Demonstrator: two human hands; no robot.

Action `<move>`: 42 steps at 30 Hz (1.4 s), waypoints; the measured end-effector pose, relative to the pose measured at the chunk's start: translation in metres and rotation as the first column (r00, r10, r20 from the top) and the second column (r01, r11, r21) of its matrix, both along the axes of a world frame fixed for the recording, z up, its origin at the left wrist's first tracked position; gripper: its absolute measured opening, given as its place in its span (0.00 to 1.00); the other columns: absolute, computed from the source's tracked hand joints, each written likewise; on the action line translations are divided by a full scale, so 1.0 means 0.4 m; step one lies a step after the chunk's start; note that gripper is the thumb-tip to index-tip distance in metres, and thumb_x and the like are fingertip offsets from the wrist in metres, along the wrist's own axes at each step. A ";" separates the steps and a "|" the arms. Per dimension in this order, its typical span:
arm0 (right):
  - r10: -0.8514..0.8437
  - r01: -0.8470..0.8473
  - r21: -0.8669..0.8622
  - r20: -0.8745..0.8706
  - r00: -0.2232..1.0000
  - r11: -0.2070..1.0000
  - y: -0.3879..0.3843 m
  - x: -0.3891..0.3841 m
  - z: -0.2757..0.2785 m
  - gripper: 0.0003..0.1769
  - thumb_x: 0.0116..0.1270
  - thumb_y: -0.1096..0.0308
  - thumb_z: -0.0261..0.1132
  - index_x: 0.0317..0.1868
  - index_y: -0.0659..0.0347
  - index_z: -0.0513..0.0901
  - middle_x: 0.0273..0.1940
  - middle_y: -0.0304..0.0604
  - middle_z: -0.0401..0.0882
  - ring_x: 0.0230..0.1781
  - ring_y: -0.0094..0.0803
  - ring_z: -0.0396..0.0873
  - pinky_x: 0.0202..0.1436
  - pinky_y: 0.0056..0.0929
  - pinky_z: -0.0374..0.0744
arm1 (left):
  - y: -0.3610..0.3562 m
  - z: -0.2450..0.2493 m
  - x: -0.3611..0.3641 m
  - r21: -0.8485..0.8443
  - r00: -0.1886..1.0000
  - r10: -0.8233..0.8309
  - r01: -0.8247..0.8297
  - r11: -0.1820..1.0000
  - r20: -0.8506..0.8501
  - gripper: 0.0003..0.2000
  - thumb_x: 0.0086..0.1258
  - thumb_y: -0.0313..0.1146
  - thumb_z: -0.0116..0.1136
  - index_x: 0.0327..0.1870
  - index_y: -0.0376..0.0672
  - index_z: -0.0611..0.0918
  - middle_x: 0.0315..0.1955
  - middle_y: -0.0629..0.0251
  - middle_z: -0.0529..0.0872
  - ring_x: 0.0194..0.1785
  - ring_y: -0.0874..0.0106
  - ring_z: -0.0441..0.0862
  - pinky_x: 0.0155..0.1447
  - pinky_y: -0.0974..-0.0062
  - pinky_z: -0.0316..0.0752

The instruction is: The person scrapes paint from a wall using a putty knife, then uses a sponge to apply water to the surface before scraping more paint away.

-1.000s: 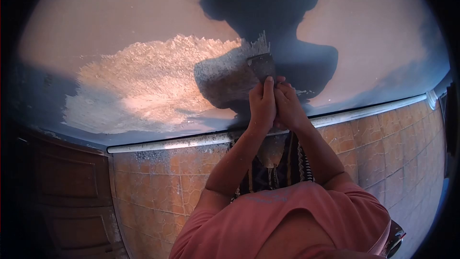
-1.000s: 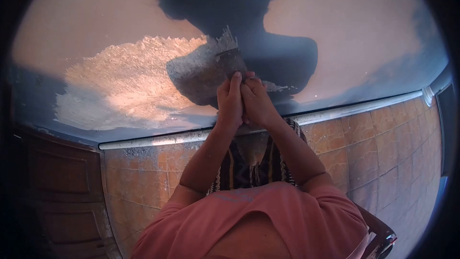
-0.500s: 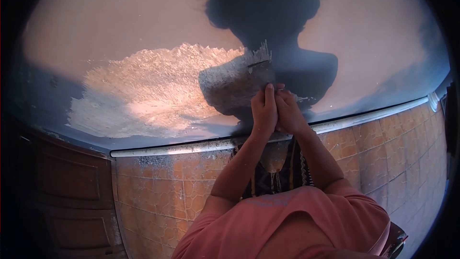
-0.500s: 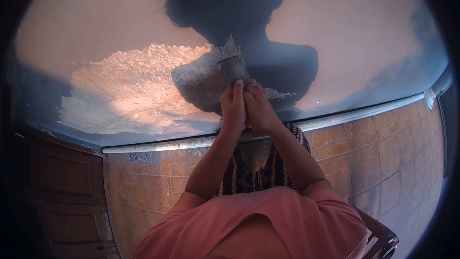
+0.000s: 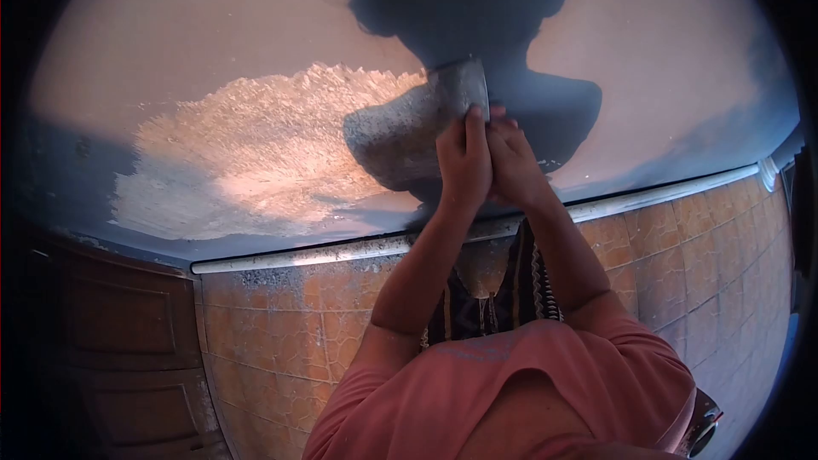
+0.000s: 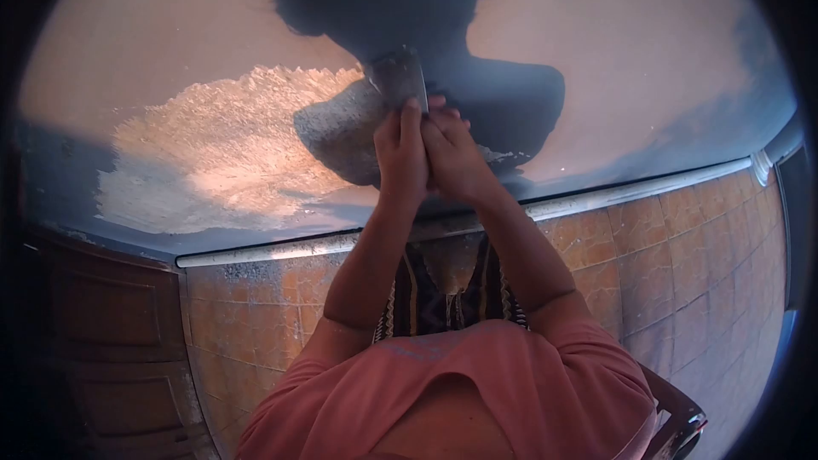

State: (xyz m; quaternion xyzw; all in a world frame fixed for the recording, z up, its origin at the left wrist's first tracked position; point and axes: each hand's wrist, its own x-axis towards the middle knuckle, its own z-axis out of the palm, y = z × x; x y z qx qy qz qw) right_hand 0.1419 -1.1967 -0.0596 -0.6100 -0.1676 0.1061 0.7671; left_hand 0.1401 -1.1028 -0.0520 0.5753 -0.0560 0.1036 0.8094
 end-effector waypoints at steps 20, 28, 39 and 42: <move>-0.112 0.235 -0.293 0.381 0.918 0.927 0.001 -0.011 -0.064 0.11 0.67 0.69 0.52 0.40 0.70 0.76 0.39 0.51 0.77 0.38 0.40 0.78 0.38 0.36 0.76 | 0.004 -0.017 -0.034 -0.046 0.998 -0.004 0.001 0.999 -0.062 0.18 0.78 0.37 0.42 0.45 0.26 0.78 0.32 0.50 0.83 0.37 0.63 0.85 0.43 0.68 0.84; -0.127 0.142 -0.154 0.107 0.986 0.978 0.001 -0.018 -0.039 0.13 0.73 0.66 0.50 0.38 0.68 0.75 0.33 0.45 0.75 0.26 0.29 0.76 0.25 0.28 0.74 | 0.001 -0.032 -0.025 0.033 0.997 0.019 -0.017 0.999 -0.072 0.19 0.78 0.37 0.42 0.43 0.26 0.78 0.31 0.50 0.83 0.36 0.63 0.85 0.42 0.70 0.83; -0.047 0.039 -0.060 -0.135 0.990 0.997 -0.003 -0.077 -0.016 0.14 0.74 0.64 0.48 0.37 0.66 0.74 0.24 0.41 0.74 0.17 0.26 0.74 0.16 0.26 0.70 | -0.007 -0.056 -0.066 -0.020 0.997 -0.004 0.002 1.000 -0.073 0.18 0.78 0.36 0.41 0.43 0.27 0.79 0.31 0.50 0.83 0.37 0.62 0.85 0.41 0.69 0.83; -0.046 0.041 -0.050 -0.095 0.994 0.998 0.005 -0.056 -0.025 0.15 0.74 0.63 0.48 0.37 0.66 0.74 0.24 0.42 0.74 0.15 0.27 0.73 0.15 0.26 0.70 | -0.002 -0.057 -0.046 -0.012 0.999 0.019 -0.020 1.000 -0.045 0.17 0.78 0.36 0.41 0.43 0.28 0.79 0.31 0.50 0.83 0.37 0.61 0.85 0.40 0.69 0.83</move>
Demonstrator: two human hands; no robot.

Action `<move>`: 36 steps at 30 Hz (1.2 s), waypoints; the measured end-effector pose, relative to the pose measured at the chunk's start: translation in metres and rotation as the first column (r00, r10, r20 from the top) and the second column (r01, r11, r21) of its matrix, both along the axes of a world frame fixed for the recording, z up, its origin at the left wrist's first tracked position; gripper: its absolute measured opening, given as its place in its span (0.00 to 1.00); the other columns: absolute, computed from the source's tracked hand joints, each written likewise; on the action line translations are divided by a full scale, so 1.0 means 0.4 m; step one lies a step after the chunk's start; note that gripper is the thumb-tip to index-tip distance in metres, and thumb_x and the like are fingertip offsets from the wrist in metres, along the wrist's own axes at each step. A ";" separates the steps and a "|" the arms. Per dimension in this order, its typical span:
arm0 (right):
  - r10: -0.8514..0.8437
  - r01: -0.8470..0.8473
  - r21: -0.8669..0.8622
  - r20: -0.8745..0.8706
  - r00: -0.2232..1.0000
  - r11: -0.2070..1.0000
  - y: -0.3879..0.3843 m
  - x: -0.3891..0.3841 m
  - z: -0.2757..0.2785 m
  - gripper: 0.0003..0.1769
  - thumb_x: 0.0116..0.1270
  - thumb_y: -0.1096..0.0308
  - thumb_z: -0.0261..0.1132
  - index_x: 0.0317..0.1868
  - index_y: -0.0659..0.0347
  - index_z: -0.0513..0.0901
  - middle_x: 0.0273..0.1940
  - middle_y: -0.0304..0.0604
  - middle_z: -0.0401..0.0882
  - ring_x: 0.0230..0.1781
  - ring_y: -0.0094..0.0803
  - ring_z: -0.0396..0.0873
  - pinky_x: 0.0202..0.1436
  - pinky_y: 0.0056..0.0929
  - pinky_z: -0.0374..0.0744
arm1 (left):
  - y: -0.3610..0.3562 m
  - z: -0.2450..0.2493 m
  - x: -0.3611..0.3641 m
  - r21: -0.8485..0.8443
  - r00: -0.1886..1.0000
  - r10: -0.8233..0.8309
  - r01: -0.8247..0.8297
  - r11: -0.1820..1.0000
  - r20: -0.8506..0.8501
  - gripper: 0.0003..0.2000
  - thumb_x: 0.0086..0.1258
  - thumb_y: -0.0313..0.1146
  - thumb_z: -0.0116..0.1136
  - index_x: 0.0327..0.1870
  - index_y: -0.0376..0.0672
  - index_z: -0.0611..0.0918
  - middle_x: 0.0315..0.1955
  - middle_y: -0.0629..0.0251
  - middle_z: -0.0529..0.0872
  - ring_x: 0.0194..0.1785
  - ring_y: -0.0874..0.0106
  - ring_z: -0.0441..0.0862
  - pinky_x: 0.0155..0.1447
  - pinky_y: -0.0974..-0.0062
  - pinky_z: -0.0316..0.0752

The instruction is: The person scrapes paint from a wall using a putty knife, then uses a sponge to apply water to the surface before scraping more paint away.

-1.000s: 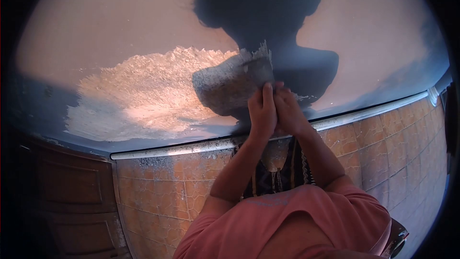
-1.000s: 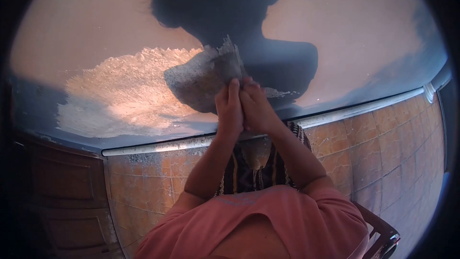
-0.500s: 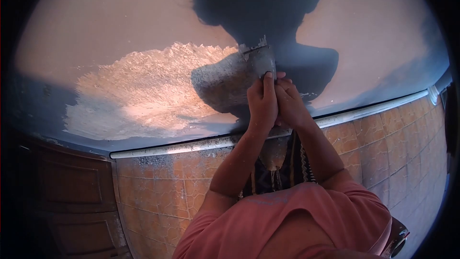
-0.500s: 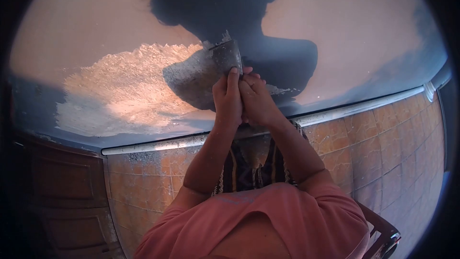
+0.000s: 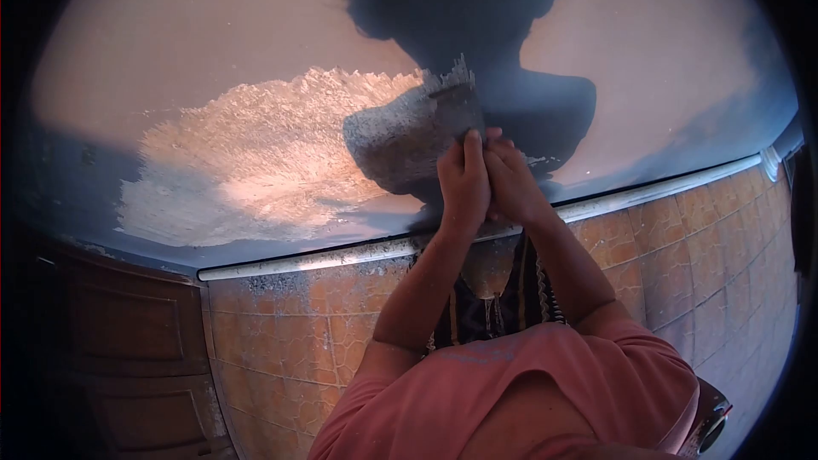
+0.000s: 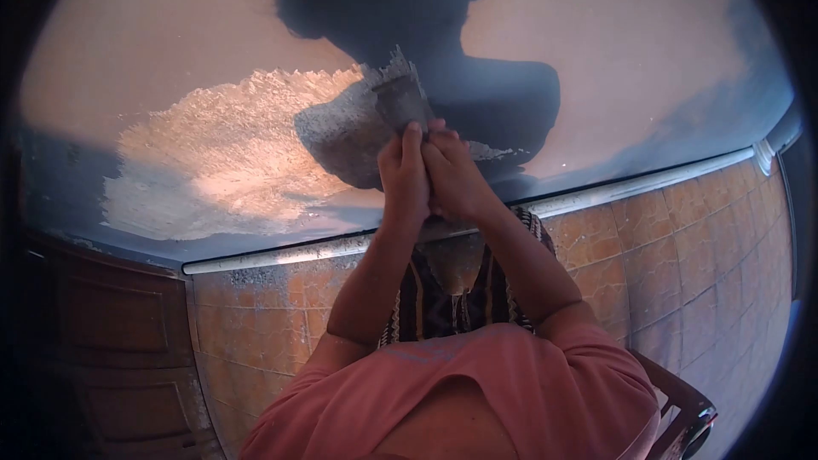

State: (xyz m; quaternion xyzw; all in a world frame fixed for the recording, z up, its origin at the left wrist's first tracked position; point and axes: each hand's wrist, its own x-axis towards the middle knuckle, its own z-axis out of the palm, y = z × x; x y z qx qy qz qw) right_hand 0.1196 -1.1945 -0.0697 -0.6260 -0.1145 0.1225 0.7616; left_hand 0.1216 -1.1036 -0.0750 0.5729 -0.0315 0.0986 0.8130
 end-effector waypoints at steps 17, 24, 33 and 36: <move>-0.174 0.401 -0.066 0.829 0.532 0.914 0.024 0.109 -0.082 0.16 0.72 0.62 0.48 0.35 0.66 0.75 0.22 0.46 0.76 0.12 0.32 0.72 0.14 0.28 0.70 | 0.000 0.018 0.030 0.053 0.997 0.083 -0.083 0.995 0.005 0.17 0.77 0.36 0.42 0.42 0.28 0.80 0.32 0.52 0.86 0.36 0.66 0.85 0.43 0.72 0.80; -0.202 0.293 -0.173 0.409 0.890 0.940 0.016 0.026 0.079 0.13 0.71 0.63 0.52 0.37 0.66 0.74 0.23 0.52 0.78 0.22 0.48 0.79 0.28 0.41 0.78 | 0.059 0.112 0.044 -0.009 0.967 -0.253 0.253 0.967 -0.007 0.20 0.78 0.40 0.44 0.53 0.30 0.79 0.43 0.54 0.85 0.48 0.68 0.83 0.53 0.74 0.75; -0.237 0.730 -0.486 0.730 0.642 0.480 0.020 -0.028 -0.031 0.10 0.67 0.64 0.57 0.40 0.62 0.72 0.29 0.56 0.80 0.28 0.54 0.80 0.31 0.49 0.76 | 0.053 -0.007 -0.011 0.614 0.996 -0.061 0.008 0.789 0.066 0.20 0.77 0.41 0.49 0.56 0.31 0.78 0.51 0.54 0.82 0.51 0.71 0.79 0.54 0.72 0.72; -0.171 0.673 -0.410 0.764 0.622 0.615 0.008 -0.019 -0.059 0.09 0.69 0.64 0.55 0.41 0.61 0.71 0.27 0.50 0.79 0.22 0.45 0.79 0.23 0.41 0.75 | 0.067 -0.021 0.029 0.344 0.986 -0.111 0.064 0.937 0.121 0.18 0.77 0.39 0.48 0.52 0.31 0.80 0.49 0.54 0.83 0.49 0.72 0.80 0.53 0.74 0.72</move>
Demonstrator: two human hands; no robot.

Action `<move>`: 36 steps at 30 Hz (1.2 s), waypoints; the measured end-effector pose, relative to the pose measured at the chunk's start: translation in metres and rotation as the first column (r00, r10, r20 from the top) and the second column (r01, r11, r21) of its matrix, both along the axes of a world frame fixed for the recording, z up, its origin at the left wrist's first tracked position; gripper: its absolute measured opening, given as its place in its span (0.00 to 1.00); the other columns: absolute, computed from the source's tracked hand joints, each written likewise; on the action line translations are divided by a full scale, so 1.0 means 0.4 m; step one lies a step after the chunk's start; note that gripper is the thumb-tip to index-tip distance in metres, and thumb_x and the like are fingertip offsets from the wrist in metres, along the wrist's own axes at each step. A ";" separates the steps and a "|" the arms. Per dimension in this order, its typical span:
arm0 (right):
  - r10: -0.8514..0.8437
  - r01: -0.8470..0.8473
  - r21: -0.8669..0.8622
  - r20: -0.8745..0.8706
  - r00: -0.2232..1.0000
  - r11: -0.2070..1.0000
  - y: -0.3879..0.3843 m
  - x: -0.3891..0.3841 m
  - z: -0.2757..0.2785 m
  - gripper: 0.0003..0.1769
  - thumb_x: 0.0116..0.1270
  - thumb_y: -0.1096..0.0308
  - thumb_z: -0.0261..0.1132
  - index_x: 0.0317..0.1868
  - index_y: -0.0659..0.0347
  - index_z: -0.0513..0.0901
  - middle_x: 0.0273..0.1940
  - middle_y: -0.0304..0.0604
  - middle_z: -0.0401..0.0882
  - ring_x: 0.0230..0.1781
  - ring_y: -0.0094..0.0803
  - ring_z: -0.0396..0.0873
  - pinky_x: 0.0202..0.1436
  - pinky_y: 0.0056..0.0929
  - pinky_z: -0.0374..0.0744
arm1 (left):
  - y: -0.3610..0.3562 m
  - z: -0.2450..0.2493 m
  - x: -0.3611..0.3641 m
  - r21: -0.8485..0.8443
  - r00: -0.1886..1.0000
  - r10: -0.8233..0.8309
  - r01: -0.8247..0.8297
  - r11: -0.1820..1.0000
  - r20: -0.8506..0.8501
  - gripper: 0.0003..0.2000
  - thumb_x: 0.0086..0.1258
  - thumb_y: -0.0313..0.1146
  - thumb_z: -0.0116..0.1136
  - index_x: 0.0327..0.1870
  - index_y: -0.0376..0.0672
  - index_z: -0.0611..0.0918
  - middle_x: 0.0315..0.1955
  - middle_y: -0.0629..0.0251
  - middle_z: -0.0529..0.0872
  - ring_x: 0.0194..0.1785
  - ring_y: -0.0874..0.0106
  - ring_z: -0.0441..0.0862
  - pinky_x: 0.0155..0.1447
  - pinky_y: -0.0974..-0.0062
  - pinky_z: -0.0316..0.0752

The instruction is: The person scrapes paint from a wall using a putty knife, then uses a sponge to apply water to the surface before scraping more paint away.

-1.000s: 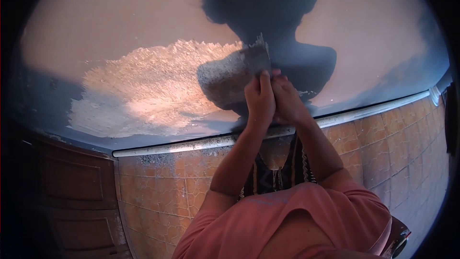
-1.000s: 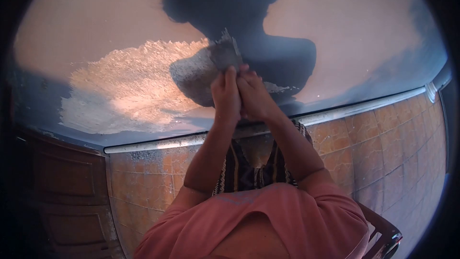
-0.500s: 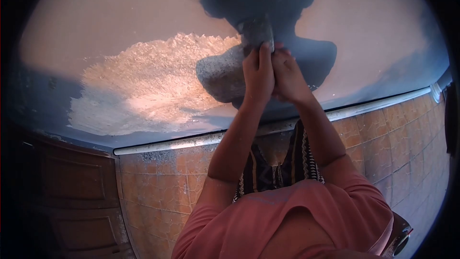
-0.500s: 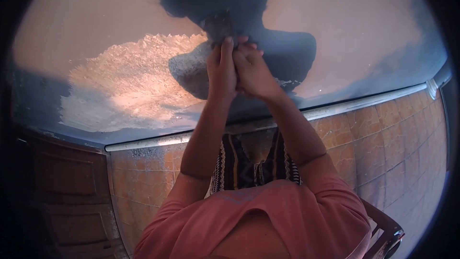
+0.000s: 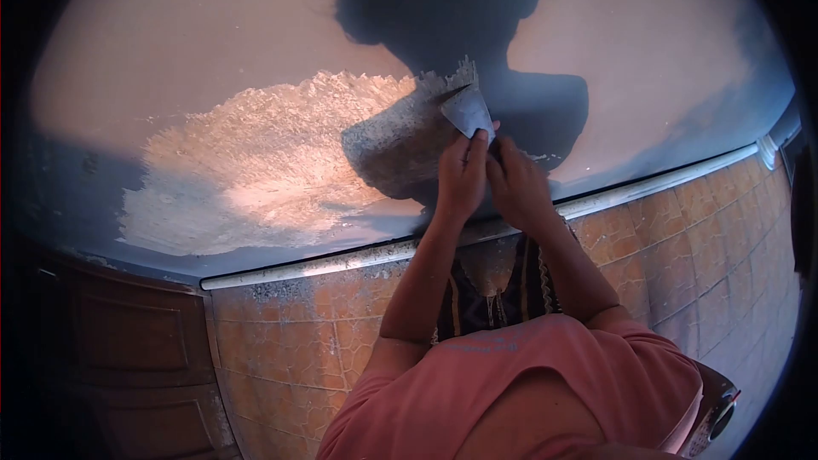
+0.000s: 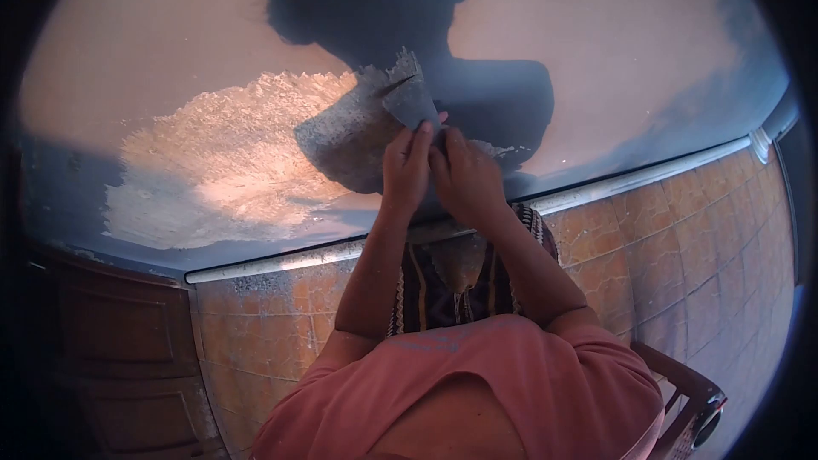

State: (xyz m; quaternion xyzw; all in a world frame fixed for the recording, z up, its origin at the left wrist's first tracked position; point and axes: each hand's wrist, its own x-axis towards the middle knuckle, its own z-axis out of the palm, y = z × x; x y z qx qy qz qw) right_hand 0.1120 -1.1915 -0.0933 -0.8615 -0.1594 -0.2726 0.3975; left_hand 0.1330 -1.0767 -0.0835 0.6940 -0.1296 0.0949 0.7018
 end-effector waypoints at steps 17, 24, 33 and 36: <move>0.511 -0.067 0.707 -0.439 0.739 0.704 0.023 0.034 0.043 0.14 0.74 0.65 0.49 0.39 0.68 0.77 0.28 0.41 0.76 0.25 0.27 0.75 0.29 0.29 0.73 | -0.030 0.041 0.031 -0.440 0.945 -0.234 0.113 0.891 -0.230 0.19 0.79 0.40 0.42 0.41 0.31 0.78 0.33 0.56 0.81 0.36 0.63 0.84 0.41 0.69 0.81; 0.443 -0.172 0.675 -0.250 0.861 0.717 0.039 0.066 0.047 0.14 0.73 0.67 0.50 0.39 0.70 0.77 0.30 0.45 0.79 0.31 0.30 0.78 0.36 0.31 0.74 | -0.042 0.067 0.033 -0.484 0.976 -0.164 0.075 0.872 -0.144 0.19 0.79 0.40 0.42 0.44 0.29 0.79 0.34 0.54 0.82 0.37 0.64 0.84 0.41 0.69 0.80; 0.471 -0.157 0.690 -0.292 0.832 0.706 0.018 0.061 0.046 0.14 0.74 0.67 0.50 0.39 0.70 0.76 0.33 0.46 0.79 0.33 0.29 0.76 0.38 0.31 0.74 | -0.061 0.059 0.036 -0.451 0.987 -0.095 0.028 0.892 -0.126 0.19 0.78 0.41 0.45 0.44 0.28 0.77 0.35 0.54 0.81 0.37 0.61 0.84 0.42 0.66 0.82; 0.517 -0.108 0.735 -0.355 0.779 0.669 0.011 0.058 0.077 0.13 0.74 0.68 0.50 0.39 0.70 0.76 0.34 0.46 0.80 0.33 0.29 0.76 0.38 0.31 0.74 | -0.070 0.075 0.033 -0.459 0.990 -0.069 0.003 0.888 -0.127 0.19 0.77 0.40 0.46 0.44 0.27 0.77 0.35 0.54 0.81 0.37 0.62 0.84 0.41 0.67 0.82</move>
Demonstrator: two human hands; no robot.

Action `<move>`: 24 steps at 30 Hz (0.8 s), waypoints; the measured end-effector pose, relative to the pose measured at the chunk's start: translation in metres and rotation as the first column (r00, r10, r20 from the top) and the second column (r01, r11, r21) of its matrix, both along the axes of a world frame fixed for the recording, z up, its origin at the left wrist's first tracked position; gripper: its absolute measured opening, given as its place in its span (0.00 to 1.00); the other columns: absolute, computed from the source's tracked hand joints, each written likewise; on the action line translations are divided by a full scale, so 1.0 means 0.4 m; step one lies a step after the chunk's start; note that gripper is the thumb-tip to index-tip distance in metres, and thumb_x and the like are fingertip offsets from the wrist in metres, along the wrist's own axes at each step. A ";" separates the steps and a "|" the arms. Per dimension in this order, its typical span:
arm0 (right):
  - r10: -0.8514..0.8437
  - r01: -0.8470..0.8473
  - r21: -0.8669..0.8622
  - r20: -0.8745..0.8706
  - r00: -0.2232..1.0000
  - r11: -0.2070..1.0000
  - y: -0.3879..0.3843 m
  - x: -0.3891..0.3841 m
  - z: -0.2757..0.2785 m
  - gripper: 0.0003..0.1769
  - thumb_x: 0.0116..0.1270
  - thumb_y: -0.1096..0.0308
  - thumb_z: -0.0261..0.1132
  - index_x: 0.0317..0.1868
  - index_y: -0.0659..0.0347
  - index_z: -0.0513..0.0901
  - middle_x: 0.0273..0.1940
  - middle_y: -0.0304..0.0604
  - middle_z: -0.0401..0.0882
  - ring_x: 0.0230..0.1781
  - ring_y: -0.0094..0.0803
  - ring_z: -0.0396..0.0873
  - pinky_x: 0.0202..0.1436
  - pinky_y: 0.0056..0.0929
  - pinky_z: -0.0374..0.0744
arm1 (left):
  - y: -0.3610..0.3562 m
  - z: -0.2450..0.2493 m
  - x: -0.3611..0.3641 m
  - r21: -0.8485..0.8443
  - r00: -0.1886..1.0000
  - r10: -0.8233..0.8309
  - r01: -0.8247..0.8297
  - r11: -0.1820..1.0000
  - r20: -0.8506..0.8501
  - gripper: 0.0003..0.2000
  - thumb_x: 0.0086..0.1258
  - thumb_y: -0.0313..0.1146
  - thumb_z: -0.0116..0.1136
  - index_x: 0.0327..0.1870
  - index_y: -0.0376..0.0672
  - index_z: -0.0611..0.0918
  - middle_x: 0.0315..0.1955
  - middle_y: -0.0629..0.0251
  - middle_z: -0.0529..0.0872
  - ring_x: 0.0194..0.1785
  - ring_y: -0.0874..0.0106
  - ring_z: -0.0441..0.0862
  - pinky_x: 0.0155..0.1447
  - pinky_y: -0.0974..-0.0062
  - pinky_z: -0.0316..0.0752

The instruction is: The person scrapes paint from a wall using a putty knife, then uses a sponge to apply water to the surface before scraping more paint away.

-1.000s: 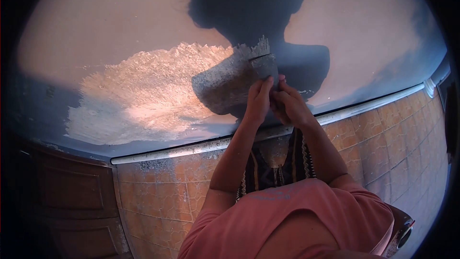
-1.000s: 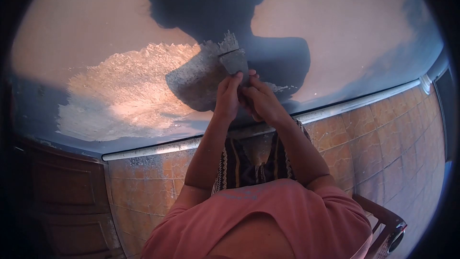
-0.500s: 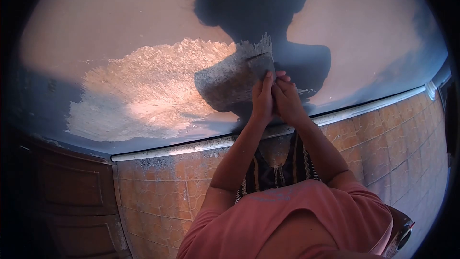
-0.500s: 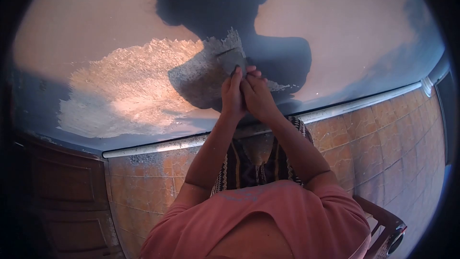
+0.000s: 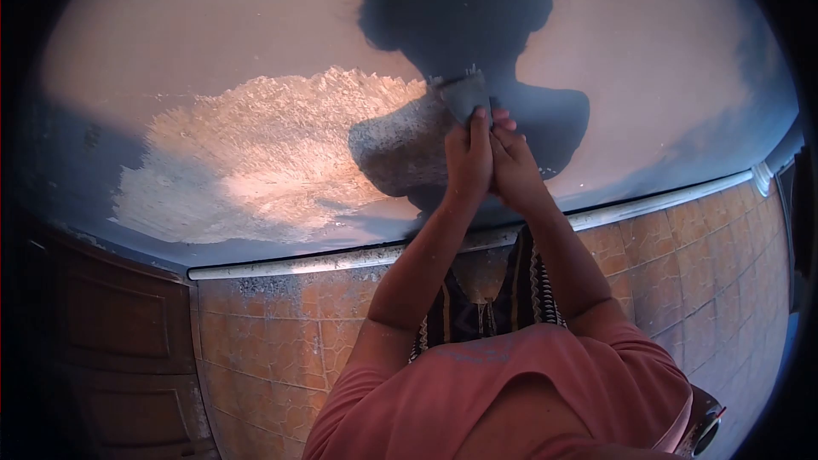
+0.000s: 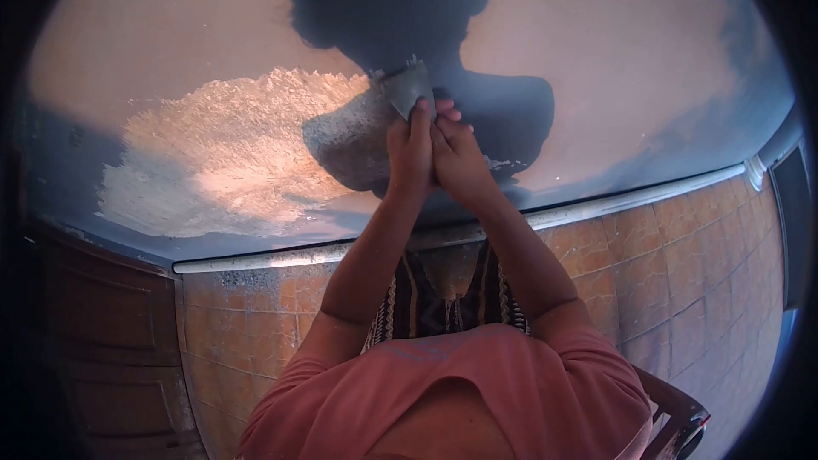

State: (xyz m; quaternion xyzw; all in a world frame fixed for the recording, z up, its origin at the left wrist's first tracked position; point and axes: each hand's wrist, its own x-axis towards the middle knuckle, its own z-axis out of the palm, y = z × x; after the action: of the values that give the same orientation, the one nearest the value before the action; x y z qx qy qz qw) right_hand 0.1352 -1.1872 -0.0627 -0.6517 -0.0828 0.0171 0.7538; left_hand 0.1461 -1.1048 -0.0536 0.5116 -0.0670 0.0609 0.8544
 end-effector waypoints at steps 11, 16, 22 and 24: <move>-0.036 0.040 -0.040 0.098 0.994 0.998 0.003 0.006 -0.058 0.15 0.74 0.66 0.49 0.38 0.70 0.77 0.33 0.49 0.80 0.36 0.34 0.79 0.42 0.33 0.75 | -0.011 -0.029 -0.015 -0.041 0.999 0.035 -0.036 0.999 -0.032 0.18 0.77 0.39 0.46 0.45 0.28 0.77 0.35 0.53 0.81 0.36 0.63 0.83 0.42 0.65 0.83; -0.007 0.022 -0.077 0.190 0.982 0.997 -0.002 0.026 0.028 0.16 0.75 0.65 0.49 0.41 0.70 0.77 0.33 0.47 0.80 0.36 0.30 0.79 0.40 0.30 0.76 | -0.006 0.029 0.025 0.021 0.995 0.075 -0.077 0.997 0.073 0.18 0.77 0.39 0.46 0.44 0.27 0.77 0.35 0.53 0.82 0.36 0.64 0.83 0.42 0.64 0.83; -0.043 0.055 -0.083 0.141 0.989 0.995 0.001 -0.001 -0.107 0.15 0.74 0.67 0.49 0.41 0.72 0.76 0.37 0.51 0.80 0.40 0.33 0.80 0.45 0.33 0.75 | -0.001 -0.081 -0.015 0.072 0.999 0.038 -0.037 0.997 -0.010 0.18 0.77 0.39 0.46 0.44 0.28 0.79 0.34 0.54 0.82 0.37 0.66 0.83 0.42 0.68 0.82; 0.007 -0.005 -0.025 0.080 0.997 1.000 0.010 -0.020 -0.138 0.15 0.74 0.66 0.49 0.42 0.72 0.77 0.37 0.52 0.80 0.41 0.35 0.80 0.46 0.34 0.75 | 0.005 -0.128 -0.030 0.132 0.995 0.083 -0.076 0.988 -0.050 0.18 0.78 0.39 0.45 0.44 0.28 0.79 0.34 0.55 0.83 0.38 0.67 0.83 0.42 0.69 0.81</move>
State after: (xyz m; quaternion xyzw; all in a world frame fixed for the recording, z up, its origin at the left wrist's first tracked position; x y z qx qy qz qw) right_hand 0.1273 -1.1833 -0.1178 -0.6609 -0.1148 -0.0057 0.7416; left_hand 0.1340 -1.1027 -0.1050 0.5699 -0.0270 0.0762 0.8177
